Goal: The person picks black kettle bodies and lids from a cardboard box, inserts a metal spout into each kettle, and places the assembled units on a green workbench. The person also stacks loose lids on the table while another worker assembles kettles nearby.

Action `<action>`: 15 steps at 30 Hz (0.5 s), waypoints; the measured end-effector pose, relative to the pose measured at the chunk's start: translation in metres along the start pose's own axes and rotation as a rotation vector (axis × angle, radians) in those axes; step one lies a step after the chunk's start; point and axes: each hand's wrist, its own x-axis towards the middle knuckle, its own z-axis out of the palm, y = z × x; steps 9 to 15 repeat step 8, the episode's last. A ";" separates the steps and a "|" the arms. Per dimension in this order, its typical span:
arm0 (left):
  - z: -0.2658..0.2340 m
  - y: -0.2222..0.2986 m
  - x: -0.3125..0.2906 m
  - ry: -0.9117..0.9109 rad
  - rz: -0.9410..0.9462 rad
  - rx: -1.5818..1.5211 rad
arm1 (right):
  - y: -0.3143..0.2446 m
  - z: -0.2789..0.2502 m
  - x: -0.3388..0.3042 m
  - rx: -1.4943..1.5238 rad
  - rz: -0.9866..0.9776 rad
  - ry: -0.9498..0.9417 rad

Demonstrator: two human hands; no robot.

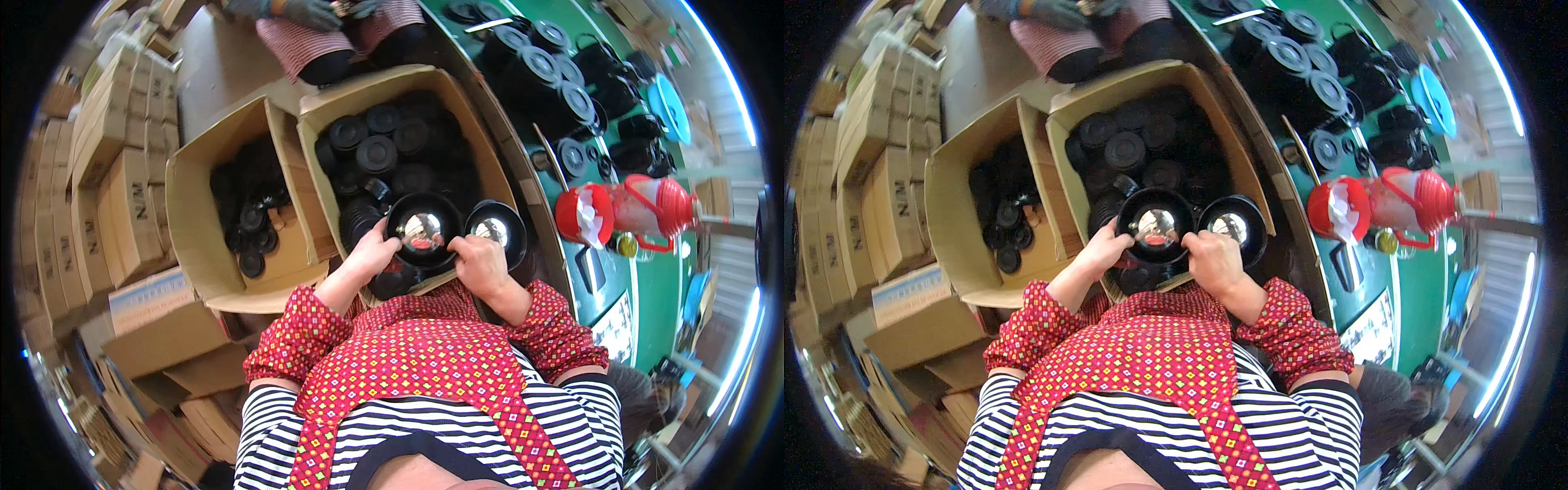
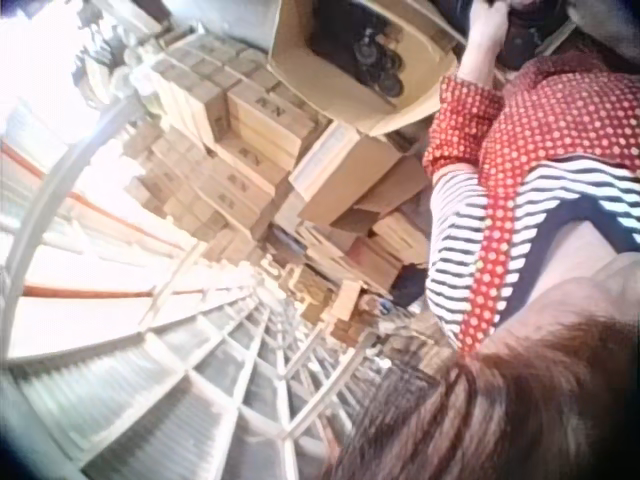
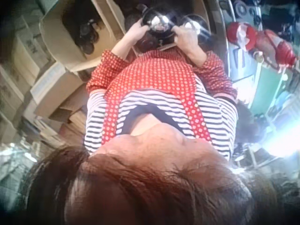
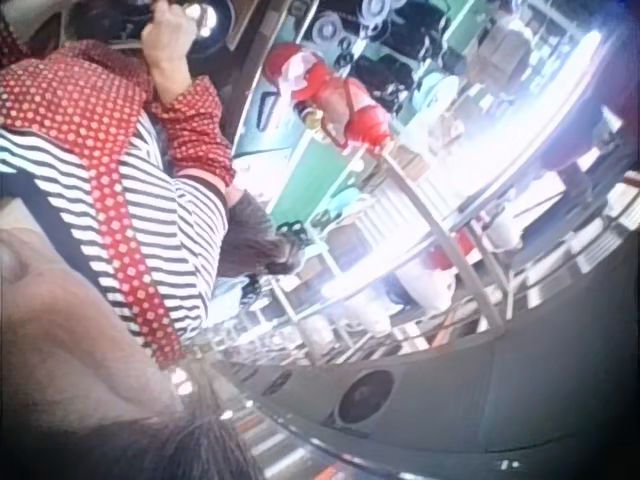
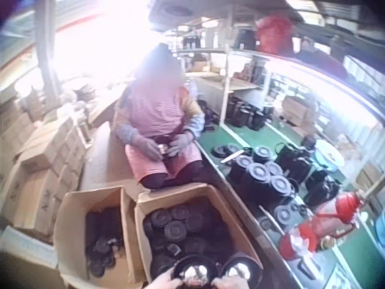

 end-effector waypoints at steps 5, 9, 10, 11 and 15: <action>0.006 -0.017 0.034 0.017 -0.039 0.089 | 0.003 -0.011 -0.021 0.014 0.204 -0.055; 0.006 -0.004 0.067 0.002 0.053 0.062 | 0.022 -0.011 -0.032 0.124 0.373 -0.060; 0.006 -0.004 0.067 0.002 0.053 0.062 | 0.022 -0.011 -0.032 0.124 0.373 -0.060; 0.006 -0.004 0.067 0.002 0.053 0.062 | 0.022 -0.011 -0.032 0.124 0.373 -0.060; 0.006 -0.004 0.067 0.002 0.053 0.062 | 0.022 -0.011 -0.032 0.124 0.373 -0.060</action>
